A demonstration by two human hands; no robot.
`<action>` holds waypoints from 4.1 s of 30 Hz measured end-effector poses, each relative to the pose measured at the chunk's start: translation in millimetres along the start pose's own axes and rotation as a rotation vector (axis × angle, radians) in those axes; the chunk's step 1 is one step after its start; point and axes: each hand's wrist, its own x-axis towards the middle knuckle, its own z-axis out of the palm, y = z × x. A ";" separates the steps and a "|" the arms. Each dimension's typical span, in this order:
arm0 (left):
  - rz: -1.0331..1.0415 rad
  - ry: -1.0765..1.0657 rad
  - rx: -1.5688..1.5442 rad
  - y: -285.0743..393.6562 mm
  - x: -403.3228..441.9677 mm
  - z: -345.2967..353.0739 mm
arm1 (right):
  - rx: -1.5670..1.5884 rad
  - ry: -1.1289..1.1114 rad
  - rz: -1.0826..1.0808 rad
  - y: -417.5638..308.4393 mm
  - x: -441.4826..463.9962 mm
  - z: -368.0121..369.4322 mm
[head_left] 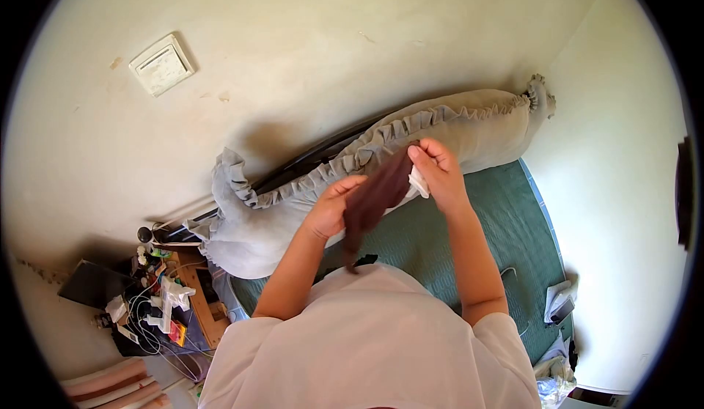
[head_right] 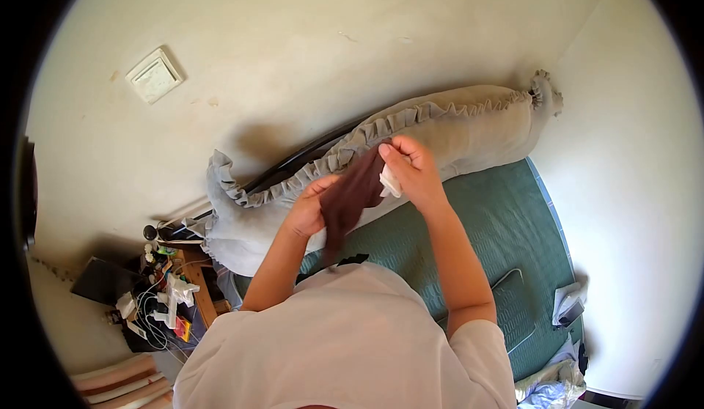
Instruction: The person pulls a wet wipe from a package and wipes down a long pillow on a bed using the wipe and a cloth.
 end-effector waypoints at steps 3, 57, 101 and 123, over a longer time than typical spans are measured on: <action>0.060 0.026 -0.075 -0.9 -7.8 33.7 | -0.050 0.055 0.007 -4.3 2.6 5.2; 0.526 0.828 -0.256 48.2 119.4 -16.2 | -0.098 0.195 -0.051 49.4 76.1 -40.7; 0.751 0.522 1.525 -7.7 135.9 9.2 | 0.139 0.229 -0.006 58.6 71.9 -36.4; 0.432 0.840 1.054 26.0 167.1 -31.2 | 0.129 0.385 -0.071 57.0 75.7 -17.9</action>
